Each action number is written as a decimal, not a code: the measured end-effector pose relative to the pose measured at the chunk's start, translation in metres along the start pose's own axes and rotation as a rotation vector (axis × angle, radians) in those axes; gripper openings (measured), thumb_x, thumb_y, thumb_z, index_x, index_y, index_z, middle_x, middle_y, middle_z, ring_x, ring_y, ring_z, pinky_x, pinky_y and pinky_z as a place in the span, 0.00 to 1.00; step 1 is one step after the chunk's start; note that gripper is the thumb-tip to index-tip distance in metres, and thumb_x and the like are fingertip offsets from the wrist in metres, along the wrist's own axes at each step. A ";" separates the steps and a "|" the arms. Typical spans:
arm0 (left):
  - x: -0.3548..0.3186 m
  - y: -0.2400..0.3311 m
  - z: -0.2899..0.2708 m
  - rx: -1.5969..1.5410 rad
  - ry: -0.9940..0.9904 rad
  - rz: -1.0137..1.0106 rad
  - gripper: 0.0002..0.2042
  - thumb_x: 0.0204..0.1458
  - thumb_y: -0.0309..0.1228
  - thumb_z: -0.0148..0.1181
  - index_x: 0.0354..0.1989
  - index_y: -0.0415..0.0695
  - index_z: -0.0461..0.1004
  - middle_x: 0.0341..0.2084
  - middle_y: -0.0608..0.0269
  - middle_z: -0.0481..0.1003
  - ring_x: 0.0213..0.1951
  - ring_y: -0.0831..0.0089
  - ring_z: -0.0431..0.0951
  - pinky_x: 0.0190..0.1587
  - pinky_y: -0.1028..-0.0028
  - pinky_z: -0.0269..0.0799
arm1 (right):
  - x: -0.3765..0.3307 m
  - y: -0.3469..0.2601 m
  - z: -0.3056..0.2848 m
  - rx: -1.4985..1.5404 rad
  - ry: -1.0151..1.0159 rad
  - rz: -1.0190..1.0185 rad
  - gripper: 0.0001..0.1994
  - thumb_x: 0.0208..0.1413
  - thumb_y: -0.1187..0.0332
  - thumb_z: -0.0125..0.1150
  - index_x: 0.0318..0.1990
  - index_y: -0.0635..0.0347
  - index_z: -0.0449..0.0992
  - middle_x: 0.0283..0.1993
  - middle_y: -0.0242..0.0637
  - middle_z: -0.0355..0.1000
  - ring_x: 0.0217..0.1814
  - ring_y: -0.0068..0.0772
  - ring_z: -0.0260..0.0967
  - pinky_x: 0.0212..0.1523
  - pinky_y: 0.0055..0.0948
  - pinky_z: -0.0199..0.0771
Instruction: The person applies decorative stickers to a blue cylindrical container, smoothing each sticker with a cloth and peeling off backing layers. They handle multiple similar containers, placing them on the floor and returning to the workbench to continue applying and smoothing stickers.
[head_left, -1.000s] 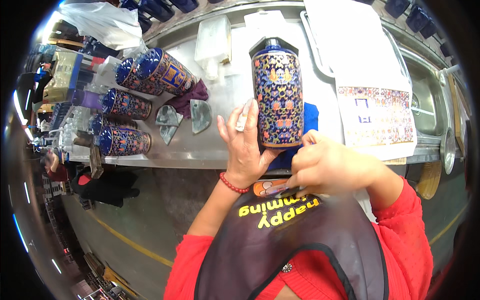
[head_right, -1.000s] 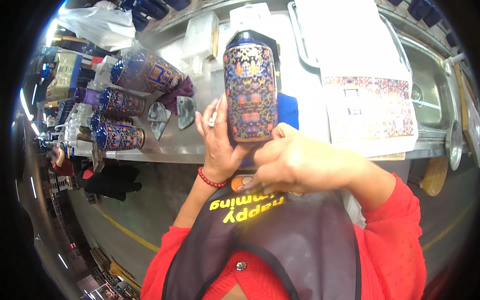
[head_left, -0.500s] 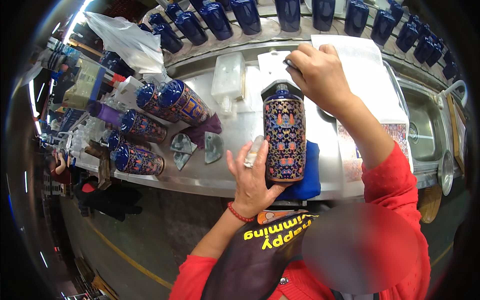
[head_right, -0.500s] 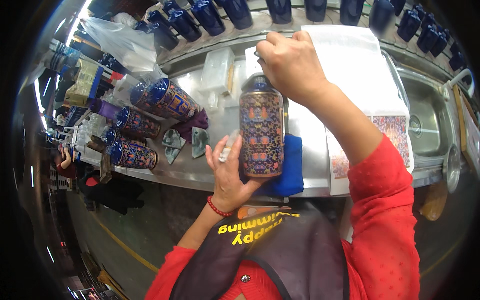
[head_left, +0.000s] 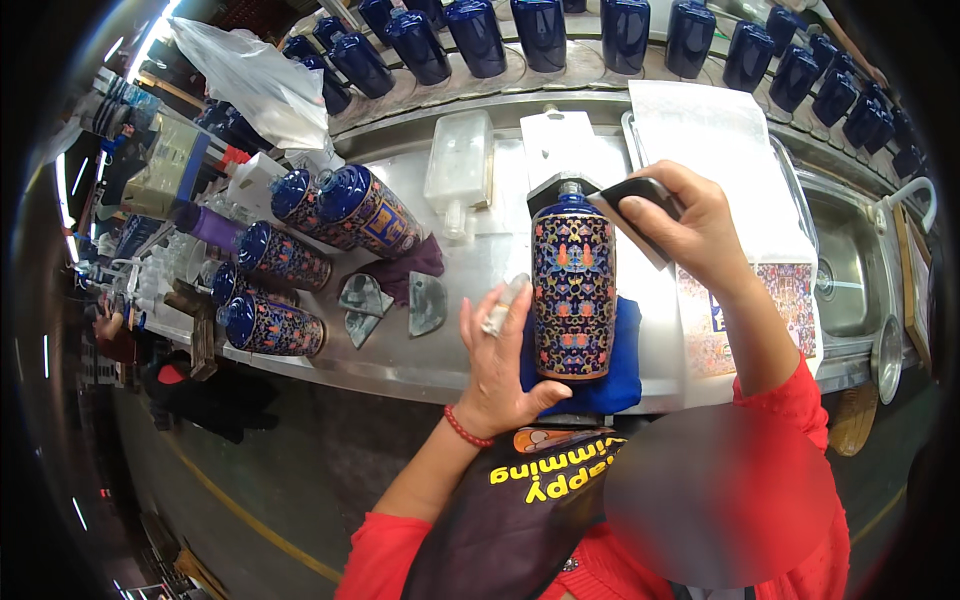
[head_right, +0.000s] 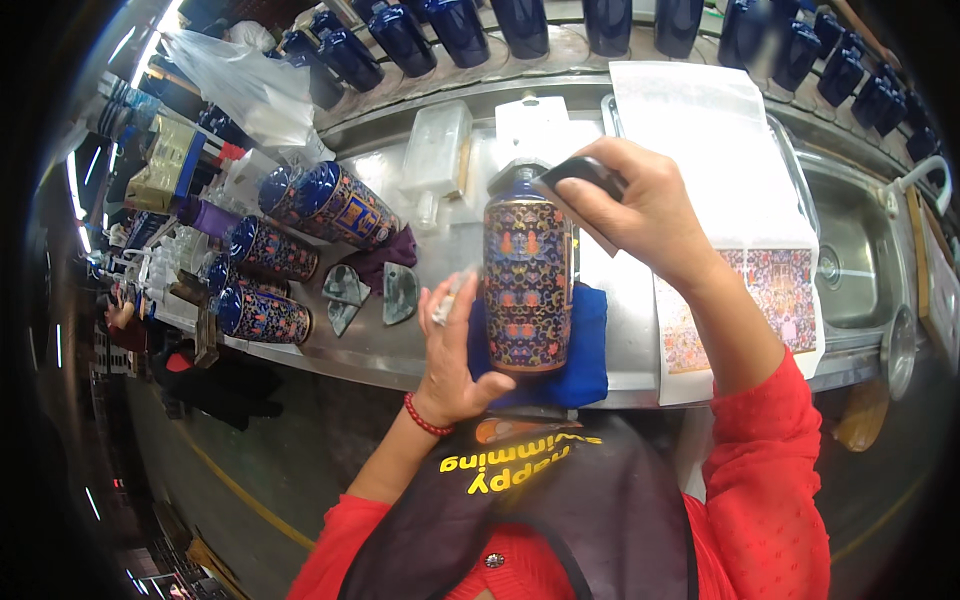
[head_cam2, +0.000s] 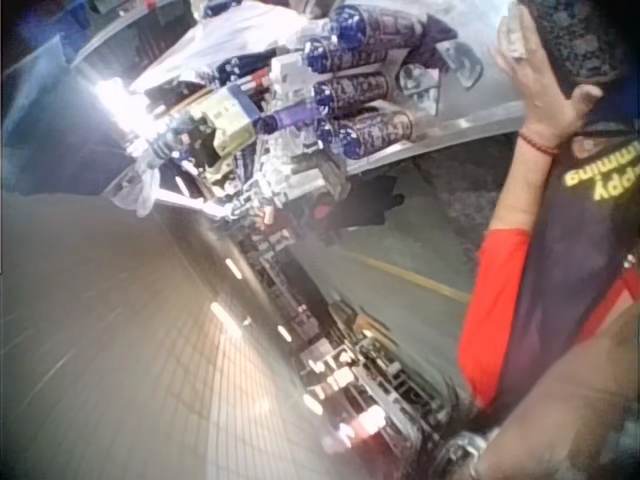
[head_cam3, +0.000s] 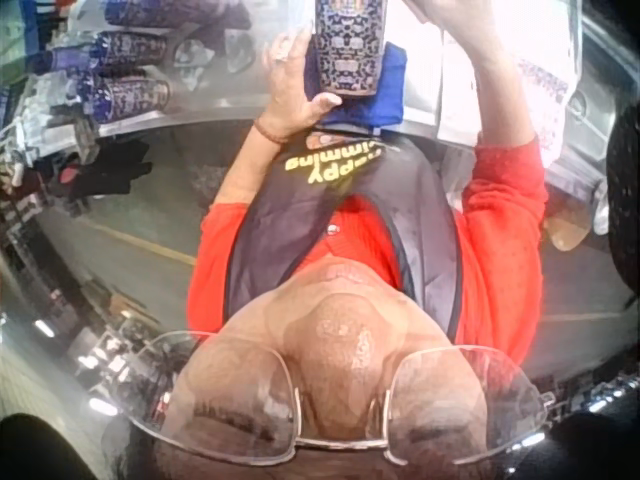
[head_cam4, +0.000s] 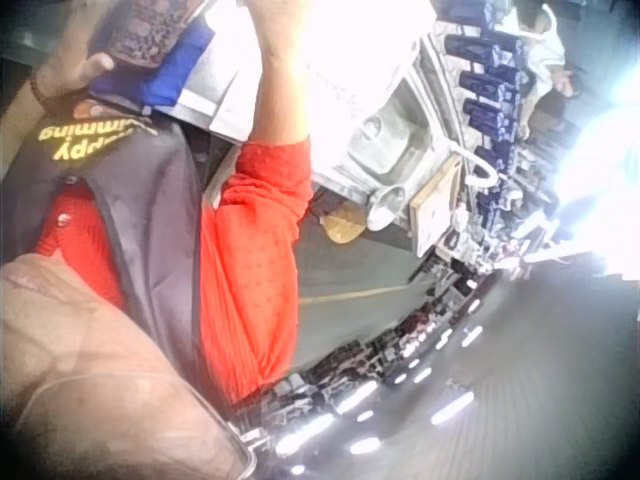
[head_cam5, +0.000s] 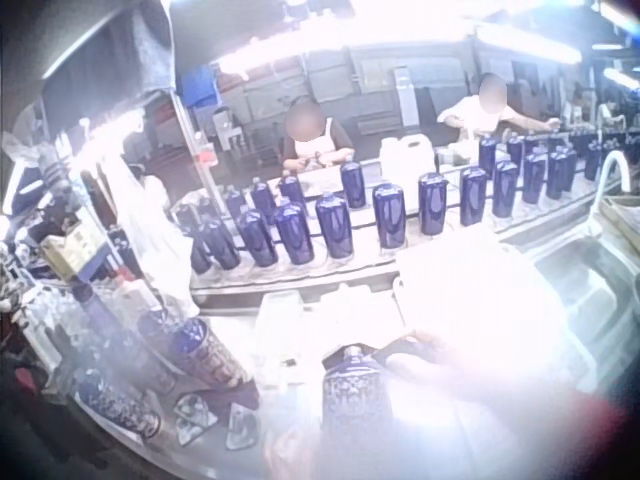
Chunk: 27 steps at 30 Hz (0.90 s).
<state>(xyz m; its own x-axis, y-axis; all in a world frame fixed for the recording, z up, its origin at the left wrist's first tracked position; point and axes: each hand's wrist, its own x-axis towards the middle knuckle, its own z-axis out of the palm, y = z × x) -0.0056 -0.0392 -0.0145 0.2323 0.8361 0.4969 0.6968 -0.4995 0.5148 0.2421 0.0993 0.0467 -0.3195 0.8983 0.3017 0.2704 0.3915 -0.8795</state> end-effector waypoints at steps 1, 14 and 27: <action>0.009 -0.005 -0.003 0.002 -0.006 0.002 0.50 0.56 0.69 0.50 0.72 0.34 0.56 0.65 0.46 0.65 0.67 0.46 0.58 0.69 0.34 0.31 | -0.008 0.007 0.000 0.031 0.073 -0.052 0.09 0.60 0.68 0.67 0.42 0.65 0.79 0.31 0.27 0.74 0.30 0.13 0.68 0.30 0.17 0.66; 0.078 -0.008 -0.007 0.254 -0.072 0.114 0.45 0.55 0.72 0.45 0.66 0.43 0.68 0.58 0.53 0.70 0.65 0.52 0.56 0.69 0.35 0.33 | -0.033 0.011 0.002 0.126 0.079 0.151 0.09 0.61 0.68 0.65 0.43 0.64 0.78 0.31 0.26 0.74 0.31 0.11 0.67 0.32 0.15 0.66; 0.078 -0.004 -0.007 0.266 -0.083 0.099 0.46 0.55 0.71 0.46 0.66 0.40 0.68 0.58 0.51 0.69 0.64 0.52 0.58 0.68 0.34 0.35 | -0.034 0.010 0.001 0.178 0.091 0.147 0.09 0.62 0.68 0.65 0.42 0.65 0.78 0.33 0.25 0.74 0.33 0.12 0.67 0.34 0.15 0.66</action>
<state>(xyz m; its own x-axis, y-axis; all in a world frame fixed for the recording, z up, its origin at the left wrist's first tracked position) 0.0051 0.0268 0.0271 0.3551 0.8074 0.4712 0.8188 -0.5119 0.2600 0.2551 0.0728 0.0273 -0.2033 0.9605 0.1902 0.1416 0.2210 -0.9649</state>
